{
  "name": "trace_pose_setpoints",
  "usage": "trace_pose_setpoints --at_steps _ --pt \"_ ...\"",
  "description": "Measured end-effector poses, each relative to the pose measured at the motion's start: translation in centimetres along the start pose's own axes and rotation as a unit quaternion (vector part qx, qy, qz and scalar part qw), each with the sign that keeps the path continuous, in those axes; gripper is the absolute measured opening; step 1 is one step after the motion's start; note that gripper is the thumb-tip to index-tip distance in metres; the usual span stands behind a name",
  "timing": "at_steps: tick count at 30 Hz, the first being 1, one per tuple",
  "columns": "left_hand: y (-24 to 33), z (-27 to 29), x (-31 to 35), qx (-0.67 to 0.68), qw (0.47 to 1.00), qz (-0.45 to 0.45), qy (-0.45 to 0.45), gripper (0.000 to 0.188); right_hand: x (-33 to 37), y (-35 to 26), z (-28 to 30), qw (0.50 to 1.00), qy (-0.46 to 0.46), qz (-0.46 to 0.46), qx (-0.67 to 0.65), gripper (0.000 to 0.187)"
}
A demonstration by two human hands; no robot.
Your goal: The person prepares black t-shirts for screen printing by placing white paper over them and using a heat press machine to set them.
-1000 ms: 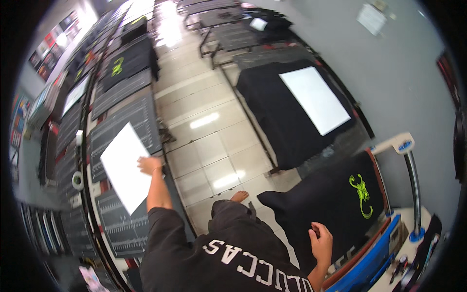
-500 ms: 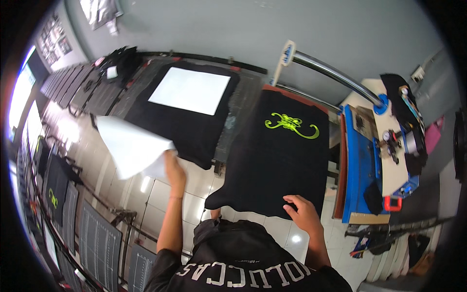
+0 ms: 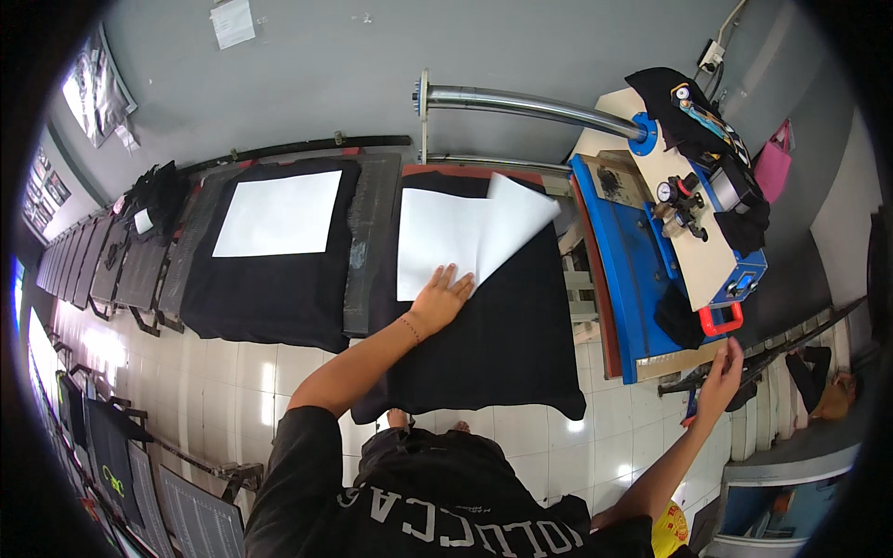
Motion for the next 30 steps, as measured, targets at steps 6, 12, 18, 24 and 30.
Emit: trace_pose_setpoints --at_steps 6,12,18,24,30 --pt "-1.8 -1.4 1.5 0.062 0.998 0.017 -0.025 0.045 -5.7 5.0 -4.5 0.977 -0.047 0.097 0.183 0.044" --pt "-1.7 -2.2 0.8 0.092 0.994 0.054 -0.002 0.047 -5.4 2.3 -8.3 0.956 -0.065 0.045 0.283 0.049" --pt "-0.6 -1.9 -1.0 0.118 0.992 0.051 0.003 0.049 -4.6 1.9 -7.5 0.952 -0.072 0.048 0.295 0.052" --pt "0.8 -0.2 -3.3 0.130 0.990 0.016 -0.046 0.050 -1.2 -4.9 -5.3 0.952 -0.096 0.005 0.292 0.053" --pt "5.1 -1.0 -13.2 0.189 0.980 0.010 -0.067 0.067 -6.2 3.3 -6.0 0.995 -0.077 -0.013 0.059 0.048"
Point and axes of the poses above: each hand's wrist, its own x-axis away from the middle knuckle, its own z-axis out of the back of the hand, y = z × x, the point moved 4 cm from there along -x, towards the middle knuckle, and after that the axes turned 6 degrees about -z, right-handed, at the moved point
